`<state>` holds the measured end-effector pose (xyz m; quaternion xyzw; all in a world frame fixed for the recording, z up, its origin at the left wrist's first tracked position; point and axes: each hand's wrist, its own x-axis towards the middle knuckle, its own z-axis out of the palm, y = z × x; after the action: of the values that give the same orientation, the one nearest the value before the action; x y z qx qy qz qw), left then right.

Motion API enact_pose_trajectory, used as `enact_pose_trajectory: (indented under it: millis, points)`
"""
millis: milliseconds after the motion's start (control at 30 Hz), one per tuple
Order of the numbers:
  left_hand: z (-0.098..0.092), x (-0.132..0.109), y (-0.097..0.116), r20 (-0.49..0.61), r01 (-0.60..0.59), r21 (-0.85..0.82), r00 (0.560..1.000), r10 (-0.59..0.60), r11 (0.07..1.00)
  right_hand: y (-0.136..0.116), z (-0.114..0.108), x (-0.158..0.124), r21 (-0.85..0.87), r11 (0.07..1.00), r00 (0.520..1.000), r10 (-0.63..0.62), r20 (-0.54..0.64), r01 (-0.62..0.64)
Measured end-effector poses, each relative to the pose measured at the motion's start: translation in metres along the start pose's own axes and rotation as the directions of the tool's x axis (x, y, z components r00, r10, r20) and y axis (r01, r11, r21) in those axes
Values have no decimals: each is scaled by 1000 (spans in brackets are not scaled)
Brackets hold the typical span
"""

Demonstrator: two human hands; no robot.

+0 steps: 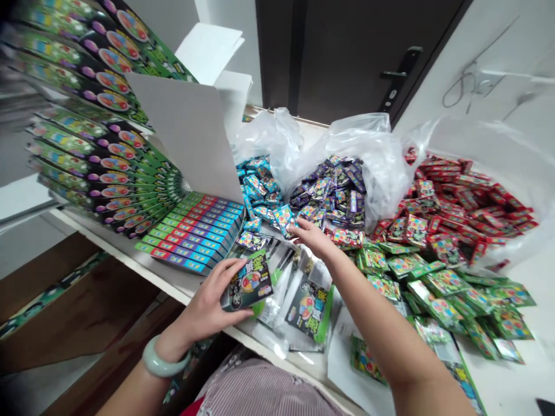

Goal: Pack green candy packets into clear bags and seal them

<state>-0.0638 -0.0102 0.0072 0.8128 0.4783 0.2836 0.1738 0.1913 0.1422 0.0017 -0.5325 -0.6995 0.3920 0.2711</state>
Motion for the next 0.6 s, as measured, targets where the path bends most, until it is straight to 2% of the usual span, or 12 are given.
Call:
enact_pose_trajectory:
  millis: [67, 100, 167, 233, 267, 300, 367, 467, 600]
  points:
    - [1, 1, -2, -17, 7, 8, 1000, -6, 1000, 5, -14, -28, -13, 1000, 998, -2, -61, 1]
    - [2, 1, -2, -22, 12, 11, 1000, -12, 1000, 6, -19, -42, -72, 997, 995, -18, -98, 10]
    - [5, 3, -1, -19, 19, 15, 1000, -18, 1000, 6, -25, -67, -303, 952, 988, -79, -133, 35]
    - [9, 6, 0, -8, 11, 20, 1000, -11, 1000, 3, -26, -88, -547, 833, 990, -134, -51, 84]
    - [10, 7, 1, -2, 8, 23, 1000, -8, 1000, 3, -26, -96, -609, 784, 990, -141, 19, 123]
    - [12, 8, 2, 5, 6, 27, 1000, -6, 1000, 2, -28, -102, -615, 772, 987, -140, 82, 161]
    - [14, 10, 3, 11, 11, 36, 1000, -12, 999, 5, -34, -107, -548, 803, 972, -174, 160, 234]
    - [14, 11, 3, 3, 28, 44, 1000, -28, 999, 16, -46, -97, -470, 825, 949, -247, 197, 313]
    - [12, 13, 5, 49, 34, 13, 998, -34, 999, 25, -42, -69, -459, 812, 908, -192, 373, 361]
